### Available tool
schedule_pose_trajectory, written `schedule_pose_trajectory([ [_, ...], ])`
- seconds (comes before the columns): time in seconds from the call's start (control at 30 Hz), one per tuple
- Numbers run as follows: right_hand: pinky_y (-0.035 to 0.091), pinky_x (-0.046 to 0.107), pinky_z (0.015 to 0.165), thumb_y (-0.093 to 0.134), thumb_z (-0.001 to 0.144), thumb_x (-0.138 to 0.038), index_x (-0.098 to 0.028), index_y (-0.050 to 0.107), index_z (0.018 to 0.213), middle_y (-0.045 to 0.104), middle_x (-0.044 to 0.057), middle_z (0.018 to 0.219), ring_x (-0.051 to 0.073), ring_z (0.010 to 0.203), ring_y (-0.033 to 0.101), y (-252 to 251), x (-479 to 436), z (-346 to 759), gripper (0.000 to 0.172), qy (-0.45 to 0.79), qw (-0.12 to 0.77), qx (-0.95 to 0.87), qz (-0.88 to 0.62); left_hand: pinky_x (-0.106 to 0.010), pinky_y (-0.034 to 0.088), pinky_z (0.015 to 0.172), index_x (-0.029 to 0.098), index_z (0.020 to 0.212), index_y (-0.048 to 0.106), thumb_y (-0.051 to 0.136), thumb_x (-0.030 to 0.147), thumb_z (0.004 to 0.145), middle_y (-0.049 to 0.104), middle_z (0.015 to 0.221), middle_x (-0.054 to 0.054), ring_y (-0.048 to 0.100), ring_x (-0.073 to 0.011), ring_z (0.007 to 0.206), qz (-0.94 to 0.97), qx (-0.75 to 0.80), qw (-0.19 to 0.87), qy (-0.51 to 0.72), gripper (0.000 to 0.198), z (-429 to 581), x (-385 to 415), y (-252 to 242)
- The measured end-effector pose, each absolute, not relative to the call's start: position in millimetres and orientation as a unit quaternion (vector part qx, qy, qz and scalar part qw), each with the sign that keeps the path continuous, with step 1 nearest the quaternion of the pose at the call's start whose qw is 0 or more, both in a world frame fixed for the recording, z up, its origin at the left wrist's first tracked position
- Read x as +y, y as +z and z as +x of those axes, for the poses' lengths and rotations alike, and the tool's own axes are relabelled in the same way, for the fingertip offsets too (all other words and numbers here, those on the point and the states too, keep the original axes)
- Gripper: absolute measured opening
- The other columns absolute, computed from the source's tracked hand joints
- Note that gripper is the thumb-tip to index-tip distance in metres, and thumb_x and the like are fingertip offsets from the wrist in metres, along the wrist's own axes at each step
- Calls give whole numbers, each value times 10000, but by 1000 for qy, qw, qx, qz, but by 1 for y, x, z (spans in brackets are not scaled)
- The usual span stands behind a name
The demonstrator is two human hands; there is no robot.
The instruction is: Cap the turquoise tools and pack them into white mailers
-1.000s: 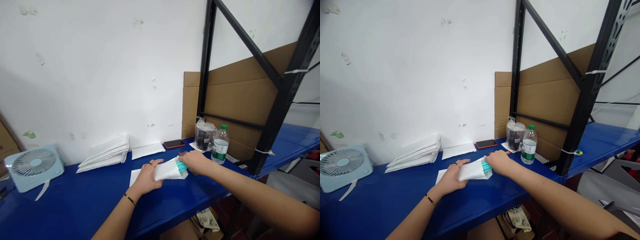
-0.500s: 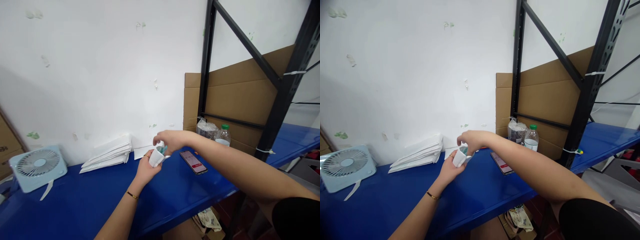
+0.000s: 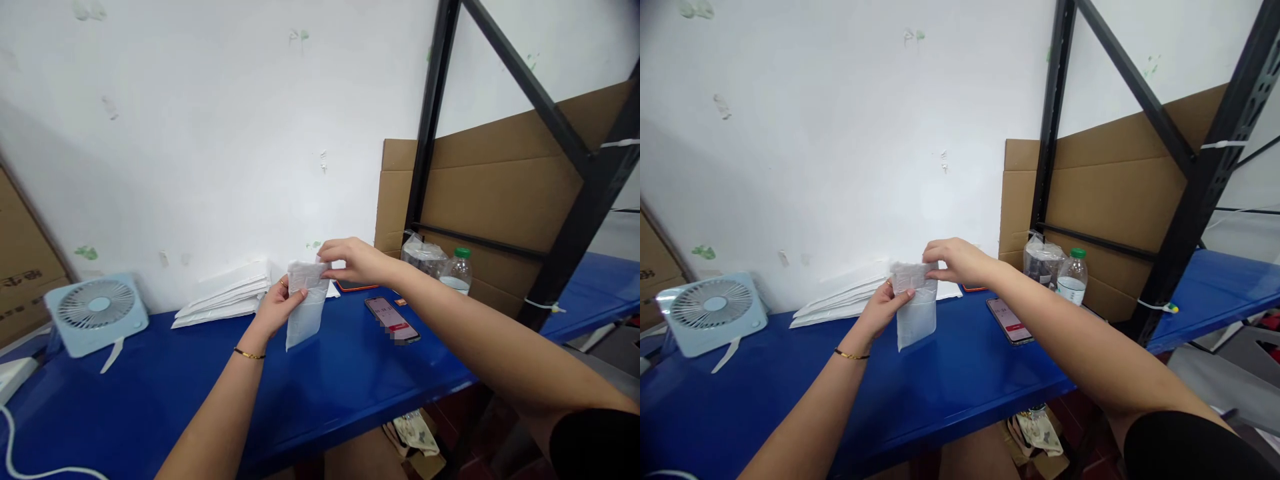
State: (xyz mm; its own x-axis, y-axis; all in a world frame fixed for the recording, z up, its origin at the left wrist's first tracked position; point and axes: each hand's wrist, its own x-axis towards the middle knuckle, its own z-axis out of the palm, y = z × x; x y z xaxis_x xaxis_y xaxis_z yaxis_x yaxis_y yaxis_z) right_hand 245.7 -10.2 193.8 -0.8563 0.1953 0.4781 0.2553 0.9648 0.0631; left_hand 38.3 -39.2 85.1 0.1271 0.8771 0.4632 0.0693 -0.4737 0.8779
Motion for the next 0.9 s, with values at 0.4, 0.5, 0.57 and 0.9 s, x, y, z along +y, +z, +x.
schedule_pose_trajectory([
  [0.4,396,243,696,489,870,-308,-177,602,841,608,39,863,137,777,554,29,-118,279,175,210,194,-936,-207,-306,513,828,259,1326,373,648,176,698,596,1165,-85,583,-187,1007,835,425,5,350,691,46,-169,-26],
  [0.5,398,218,651,582,803,-296,-173,591,837,595,15,831,123,732,546,10,-118,276,128,302,230,-891,-248,-282,517,777,267,1267,433,605,103,725,626,1086,-74,603,-161,954,843,361,-142,374,591,49,-178,-38],
  [0.57,397,224,675,645,746,-280,-179,597,812,604,-1,797,125,733,545,4,-120,274,130,326,239,-884,-234,-261,517,736,259,1174,516,535,75,758,646,1013,-63,621,-138,892,849,327,-187,371,455,50,-179,-37],
  [0.9,408,243,686,565,812,-256,-207,626,836,600,17,833,137,769,546,-9,-128,272,81,297,264,-872,-285,-254,519,721,256,1093,551,551,140,790,683,945,-59,649,-140,860,836,326,-227,379,324,49,-185,-45],
])
